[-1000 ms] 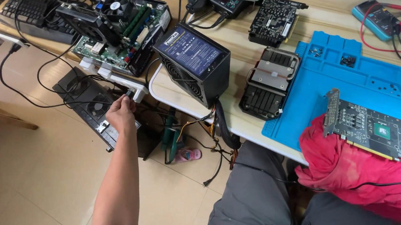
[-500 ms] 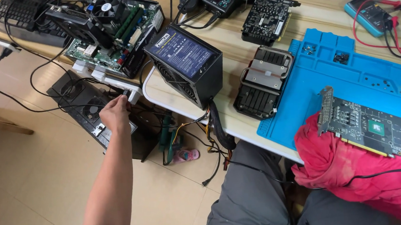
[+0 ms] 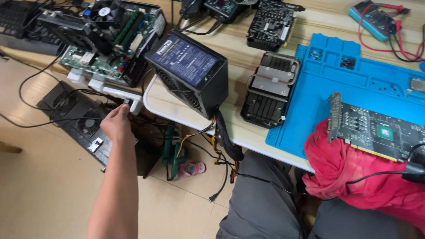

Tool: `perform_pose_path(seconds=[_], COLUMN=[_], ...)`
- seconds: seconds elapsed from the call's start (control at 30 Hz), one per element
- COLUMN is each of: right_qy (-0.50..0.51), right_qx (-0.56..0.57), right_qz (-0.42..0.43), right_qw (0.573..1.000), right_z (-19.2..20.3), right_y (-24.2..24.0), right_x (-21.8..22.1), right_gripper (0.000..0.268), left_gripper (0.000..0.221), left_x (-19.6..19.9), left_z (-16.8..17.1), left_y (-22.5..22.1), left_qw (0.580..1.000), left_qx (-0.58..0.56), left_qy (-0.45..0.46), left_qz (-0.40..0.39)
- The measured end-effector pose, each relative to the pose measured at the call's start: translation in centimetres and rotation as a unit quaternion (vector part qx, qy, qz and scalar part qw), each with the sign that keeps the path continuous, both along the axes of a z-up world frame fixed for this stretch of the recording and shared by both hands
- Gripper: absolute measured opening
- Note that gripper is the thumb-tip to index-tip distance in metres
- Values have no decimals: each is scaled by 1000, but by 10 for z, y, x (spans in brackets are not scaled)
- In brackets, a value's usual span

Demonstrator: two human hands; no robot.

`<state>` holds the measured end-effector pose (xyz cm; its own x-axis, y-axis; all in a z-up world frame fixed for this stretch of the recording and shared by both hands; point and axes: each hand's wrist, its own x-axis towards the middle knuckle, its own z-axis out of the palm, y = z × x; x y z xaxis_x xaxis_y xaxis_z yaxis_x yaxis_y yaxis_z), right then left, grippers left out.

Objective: Cleaning a graphics card circuit board using a handheld electric air blower on a repair bench.

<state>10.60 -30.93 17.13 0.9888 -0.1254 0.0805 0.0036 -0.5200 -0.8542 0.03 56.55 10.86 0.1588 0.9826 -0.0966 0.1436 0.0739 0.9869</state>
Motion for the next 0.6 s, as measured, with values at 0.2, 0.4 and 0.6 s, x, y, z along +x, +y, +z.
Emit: perform_pose_path(seconds=[0.2,0.4,0.6], right_qy=[-234,-195,-3], right_qx=[-131,-91,-10], right_qz=[-119,-170,-196], right_qw=[956,962,981], right_z=[87,128,163], right_y=[59,85,100], right_x=[-44,-53,-60], right_gripper=[68,73,71], left_gripper=[25,30,28], left_x=[-17,-118,-60], left_z=[-22,34,242], left_y=[23,-95,-401], left_qw=[997,930,936], left_qx=[13,90,251], left_qy=[57,8,-33], left_qz=[-45,-356,-244])
